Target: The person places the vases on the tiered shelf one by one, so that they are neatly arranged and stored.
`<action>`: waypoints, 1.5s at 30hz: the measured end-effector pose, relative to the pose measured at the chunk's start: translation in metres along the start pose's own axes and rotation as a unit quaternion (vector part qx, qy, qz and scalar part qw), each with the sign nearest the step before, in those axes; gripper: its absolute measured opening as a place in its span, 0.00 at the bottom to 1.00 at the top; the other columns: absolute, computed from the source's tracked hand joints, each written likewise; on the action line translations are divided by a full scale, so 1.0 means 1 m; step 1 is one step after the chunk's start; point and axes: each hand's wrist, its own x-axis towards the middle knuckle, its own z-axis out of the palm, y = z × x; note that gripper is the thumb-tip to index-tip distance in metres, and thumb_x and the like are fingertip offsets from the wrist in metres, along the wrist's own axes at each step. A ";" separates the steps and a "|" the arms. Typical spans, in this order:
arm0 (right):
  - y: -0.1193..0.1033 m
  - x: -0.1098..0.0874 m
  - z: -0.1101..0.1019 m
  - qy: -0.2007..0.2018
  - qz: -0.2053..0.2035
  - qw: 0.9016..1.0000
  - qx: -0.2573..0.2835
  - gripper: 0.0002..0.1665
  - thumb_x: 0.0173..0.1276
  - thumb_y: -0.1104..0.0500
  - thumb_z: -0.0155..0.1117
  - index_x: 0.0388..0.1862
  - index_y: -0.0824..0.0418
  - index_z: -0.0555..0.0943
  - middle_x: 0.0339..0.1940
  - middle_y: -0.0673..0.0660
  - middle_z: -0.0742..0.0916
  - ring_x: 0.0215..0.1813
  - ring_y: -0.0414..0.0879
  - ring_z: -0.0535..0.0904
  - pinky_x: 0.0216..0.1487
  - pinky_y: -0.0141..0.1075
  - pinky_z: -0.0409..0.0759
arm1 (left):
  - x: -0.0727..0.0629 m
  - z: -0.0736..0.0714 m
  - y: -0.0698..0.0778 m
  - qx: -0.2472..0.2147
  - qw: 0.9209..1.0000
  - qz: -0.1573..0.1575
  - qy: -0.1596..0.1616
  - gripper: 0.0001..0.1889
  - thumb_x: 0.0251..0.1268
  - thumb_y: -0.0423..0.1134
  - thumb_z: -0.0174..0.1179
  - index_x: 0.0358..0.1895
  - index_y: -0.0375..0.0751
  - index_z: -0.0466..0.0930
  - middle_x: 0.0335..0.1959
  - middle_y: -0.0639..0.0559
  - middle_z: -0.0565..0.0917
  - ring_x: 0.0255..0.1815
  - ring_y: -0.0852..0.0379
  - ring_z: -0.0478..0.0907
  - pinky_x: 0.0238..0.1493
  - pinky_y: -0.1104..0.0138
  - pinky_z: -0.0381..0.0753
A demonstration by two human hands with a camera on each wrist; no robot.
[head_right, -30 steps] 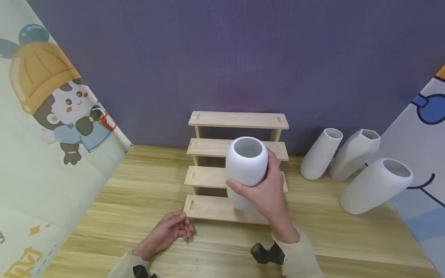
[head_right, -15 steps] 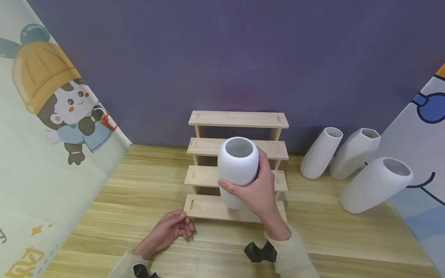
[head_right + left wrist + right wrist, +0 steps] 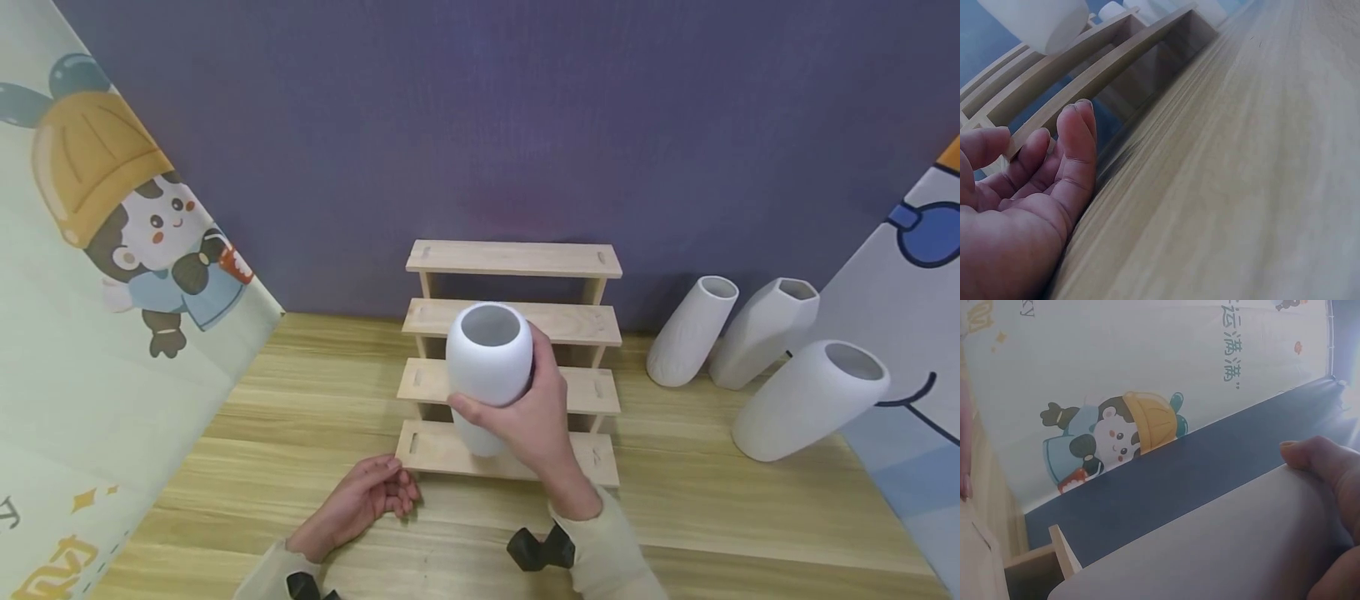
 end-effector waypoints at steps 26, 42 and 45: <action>0.020 -0.008 0.033 -0.034 -0.005 0.999 0.028 0.55 0.39 0.67 0.85 0.68 0.56 0.69 0.58 0.57 0.83 0.51 0.48 0.82 0.50 0.47 0.84 | -0.002 0.002 0.004 0.009 0.999 -0.023 0.020 0.16 0.84 0.38 0.37 0.42 0.42 0.76 0.38 0.53 0.89 0.36 0.62 0.86 0.37 0.72 0.86; 0.030 -0.011 0.052 -0.045 -0.003 0.999 0.028 0.55 0.38 0.64 0.85 0.68 0.57 0.69 0.58 0.58 0.83 0.52 0.49 0.83 0.50 0.44 0.85 | -0.001 -0.001 0.002 0.013 0.999 -0.031 0.030 0.15 0.84 0.39 0.39 0.42 0.43 0.77 0.38 0.53 0.89 0.36 0.63 0.86 0.37 0.72 0.86; 0.032 -0.011 0.055 -0.045 -0.002 0.999 0.026 0.55 0.39 0.64 0.85 0.68 0.57 0.69 0.58 0.58 0.84 0.52 0.50 0.83 0.51 0.44 0.85 | -0.001 -0.001 0.002 0.015 0.999 -0.031 0.031 0.15 0.84 0.40 0.39 0.42 0.43 0.77 0.37 0.53 0.89 0.36 0.63 0.86 0.37 0.72 0.86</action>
